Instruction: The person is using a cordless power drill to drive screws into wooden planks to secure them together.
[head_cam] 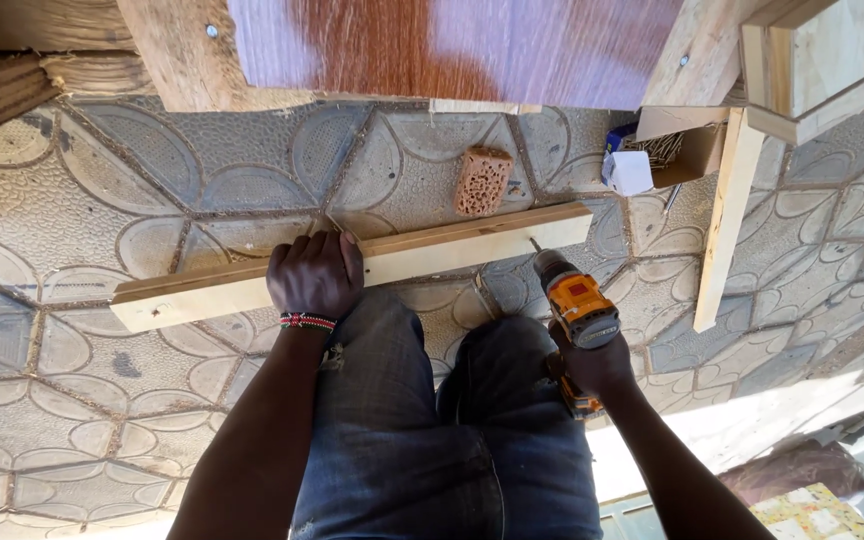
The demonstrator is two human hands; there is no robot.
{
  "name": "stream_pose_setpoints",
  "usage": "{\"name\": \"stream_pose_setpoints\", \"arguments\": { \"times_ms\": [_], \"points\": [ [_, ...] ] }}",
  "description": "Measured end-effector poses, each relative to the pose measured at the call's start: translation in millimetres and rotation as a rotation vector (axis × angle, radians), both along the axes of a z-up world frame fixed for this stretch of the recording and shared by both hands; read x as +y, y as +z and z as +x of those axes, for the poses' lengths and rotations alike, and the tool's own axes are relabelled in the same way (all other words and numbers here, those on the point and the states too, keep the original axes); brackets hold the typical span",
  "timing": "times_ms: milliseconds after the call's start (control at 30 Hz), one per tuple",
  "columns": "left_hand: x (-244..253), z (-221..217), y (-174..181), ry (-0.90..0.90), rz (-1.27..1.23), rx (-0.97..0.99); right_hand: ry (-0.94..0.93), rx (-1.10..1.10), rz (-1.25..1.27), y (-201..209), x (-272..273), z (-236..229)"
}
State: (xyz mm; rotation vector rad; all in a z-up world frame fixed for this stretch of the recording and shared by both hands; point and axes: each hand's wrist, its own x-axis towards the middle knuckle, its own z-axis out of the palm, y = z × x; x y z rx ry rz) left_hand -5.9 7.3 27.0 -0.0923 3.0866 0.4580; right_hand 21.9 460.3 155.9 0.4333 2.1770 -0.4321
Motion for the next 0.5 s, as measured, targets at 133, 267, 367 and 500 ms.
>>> {"name": "stream_pose_setpoints", "arguments": {
  "times_ms": [133, 267, 367, 500],
  "points": [
    [1.7, 0.6, 0.7, 0.014, 0.002, -0.004, 0.014, -0.005, -0.008, 1.7, 2.8, 6.9],
    [1.4, -5.7, -3.6, 0.005, 0.003, 0.018, 0.026, 0.037, -0.021, -12.0, 4.1, 5.5],
    [0.9, -2.2, -4.9, -0.006, -0.009, 0.027, 0.024, 0.052, -0.029, -14.0, 5.9, 18.2],
    [0.0, -2.5, -5.8, -0.007, -0.007, 0.032, 0.023, 0.067, -0.039, -21.2, 6.2, 26.0]
  ]
}}
